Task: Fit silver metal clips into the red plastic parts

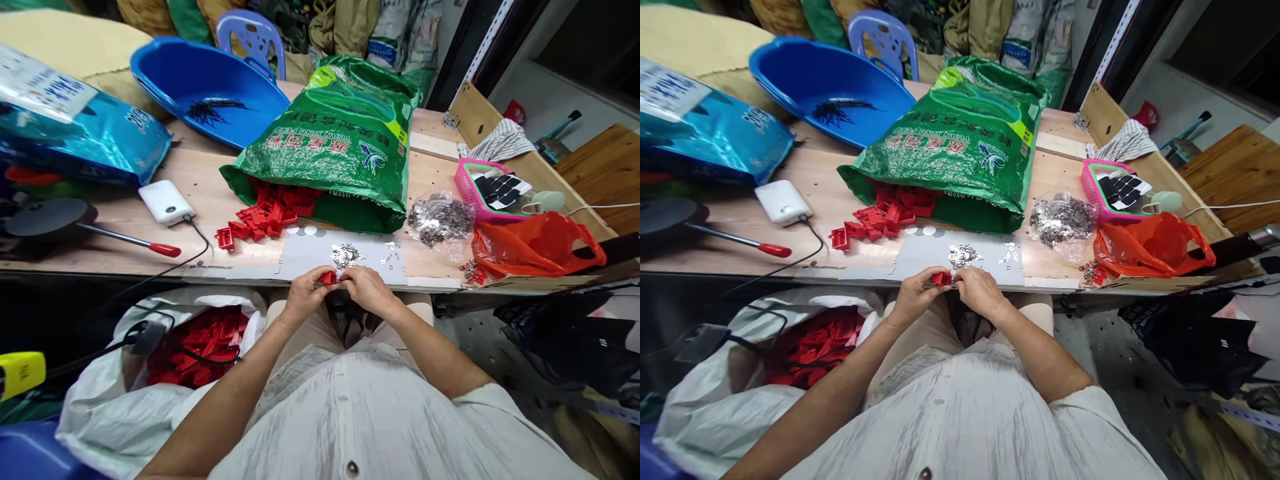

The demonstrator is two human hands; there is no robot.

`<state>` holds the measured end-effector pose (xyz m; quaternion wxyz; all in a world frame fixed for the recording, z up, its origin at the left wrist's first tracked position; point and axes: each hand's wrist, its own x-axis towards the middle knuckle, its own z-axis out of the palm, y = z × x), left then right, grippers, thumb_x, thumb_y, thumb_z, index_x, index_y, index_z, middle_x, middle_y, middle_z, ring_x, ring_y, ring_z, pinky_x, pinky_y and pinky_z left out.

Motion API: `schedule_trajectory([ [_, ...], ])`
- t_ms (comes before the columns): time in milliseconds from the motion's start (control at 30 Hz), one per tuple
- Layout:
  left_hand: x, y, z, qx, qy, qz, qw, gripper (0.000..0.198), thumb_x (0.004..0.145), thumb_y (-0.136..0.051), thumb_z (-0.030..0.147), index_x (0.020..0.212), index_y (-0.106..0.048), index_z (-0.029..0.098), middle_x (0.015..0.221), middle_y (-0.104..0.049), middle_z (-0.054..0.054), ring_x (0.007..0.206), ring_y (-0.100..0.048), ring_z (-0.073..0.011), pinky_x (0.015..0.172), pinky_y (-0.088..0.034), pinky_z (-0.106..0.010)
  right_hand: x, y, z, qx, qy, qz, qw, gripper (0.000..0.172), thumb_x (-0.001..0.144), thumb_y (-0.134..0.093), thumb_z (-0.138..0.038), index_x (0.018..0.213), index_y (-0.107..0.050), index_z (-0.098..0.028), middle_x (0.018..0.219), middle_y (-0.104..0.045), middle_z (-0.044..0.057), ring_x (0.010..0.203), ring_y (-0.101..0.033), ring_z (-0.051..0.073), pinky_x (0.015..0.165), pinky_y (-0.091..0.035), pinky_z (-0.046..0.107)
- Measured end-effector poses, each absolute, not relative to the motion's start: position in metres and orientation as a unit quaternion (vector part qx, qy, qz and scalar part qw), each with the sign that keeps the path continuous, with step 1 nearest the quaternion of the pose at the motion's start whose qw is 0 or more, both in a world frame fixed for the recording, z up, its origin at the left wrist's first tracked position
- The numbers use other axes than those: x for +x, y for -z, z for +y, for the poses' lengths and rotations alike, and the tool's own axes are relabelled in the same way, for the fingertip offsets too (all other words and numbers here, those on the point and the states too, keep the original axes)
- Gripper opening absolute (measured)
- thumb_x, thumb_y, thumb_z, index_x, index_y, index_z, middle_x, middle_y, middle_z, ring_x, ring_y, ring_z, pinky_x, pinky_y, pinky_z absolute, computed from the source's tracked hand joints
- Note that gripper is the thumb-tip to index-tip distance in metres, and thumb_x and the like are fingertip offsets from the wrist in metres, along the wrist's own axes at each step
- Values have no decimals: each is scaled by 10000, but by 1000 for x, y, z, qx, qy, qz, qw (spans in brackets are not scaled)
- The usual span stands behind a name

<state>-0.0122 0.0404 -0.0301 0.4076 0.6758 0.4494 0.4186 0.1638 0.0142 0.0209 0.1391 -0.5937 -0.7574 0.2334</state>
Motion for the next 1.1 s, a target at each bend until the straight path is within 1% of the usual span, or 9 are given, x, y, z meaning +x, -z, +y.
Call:
schedule_trajectory([
  [300, -13, 31, 37, 638, -444, 436, 454, 287, 670, -782, 242, 949, -716, 228, 959, -737, -36, 867, -671, -200, 882, -486, -328, 178, -19, -3, -590, -239, -742, 209, 201, 937, -496, -182, 1090, -621, -220, 1027, -627, 59, 945, -587, 185, 828, -433, 295],
  [433, -11, 22, 31, 577, -491, 428, 492, 317, 658, -807, 251, 942, -673, 205, 984, -714, -44, 928, -668, -199, 910, -483, -331, 182, -18, -8, -542, -272, -748, 270, 219, 956, -431, -181, 1132, -560, -197, 1095, -601, 71, 1010, -573, 178, 883, -431, 303],
  [500, -10, 15, 25, 492, -534, 409, 553, 335, 675, -805, 267, 957, -634, 208, 960, -703, -22, 949, -675, -196, 922, -489, -342, 183, -20, -12, -518, -306, -744, 291, 252, 971, -406, -202, 1195, -522, -201, 1036, -624, 50, 961, -591, 163, 867, -437, 292],
  [567, -9, 8, 18, 388, -554, 376, 634, 298, 703, -793, 291, 920, -607, 208, 913, -705, -1, 936, -692, -193, 941, -493, -366, 182, -25, -16, -502, -341, -743, 281, 331, 993, -382, -238, 1314, -459, -225, 890, -647, 3, 834, -611, 146, 814, -443, 272],
  [633, -8, 4, 11, 297, -539, 340, 711, 250, 719, -789, 306, 811, -585, 195, 854, -717, 0, 920, -705, -195, 980, -483, -393, 180, -30, -19, -494, -354, -752, 258, 408, 1007, -373, -273, 1414, -387, -249, 763, -640, -35, 724, -607, 137, 765, -439, 255],
  [733, -6, 2, 0, 195, -506, 306, 782, 214, 745, -775, 290, 732, -592, 179, 811, -731, -17, 886, -713, -191, 995, -492, -388, 176, -38, -21, -495, -330, -769, 234, 438, 1010, -388, -322, 1443, -392, -255, 727, -655, -35, 693, -614, 144, 730, -431, 247],
  [867, -1, -3, -10, 99, -490, 301, 812, 83, 855, -661, 223, 827, -673, 146, 850, -736, -41, 801, -705, -150, 894, -558, -321, 172, -44, -24, -499, -298, -784, 217, 403, 1005, -404, -346, 1393, -476, -270, 819, -709, -7, 716, -647, 157, 693, -434, 241],
  [1000, 5, -14, -16, 39, -490, 303, 816, 204, 934, -525, 158, 818, -682, 101, 799, -724, -67, 755, -699, -145, 853, -582, -313, 171, -44, -26, -503, -269, -791, 223, 378, 995, -429, -355, 1353, -522, -280, 1010, -732, 17, 803, -678, 175, 715, -460, 250],
  [1100, 7, -19, -19, 26, -499, 299, 813, 245, 946, -492, 146, 788, -674, 97, 774, -718, -74, 736, -703, -152, 855, -585, -329, 170, -36, -25, -496, -247, -787, 272, 339, 998, -417, -361, 1276, -586, -269, 1109, -715, 32, 887, -680, 186, 781, -477, 266],
])
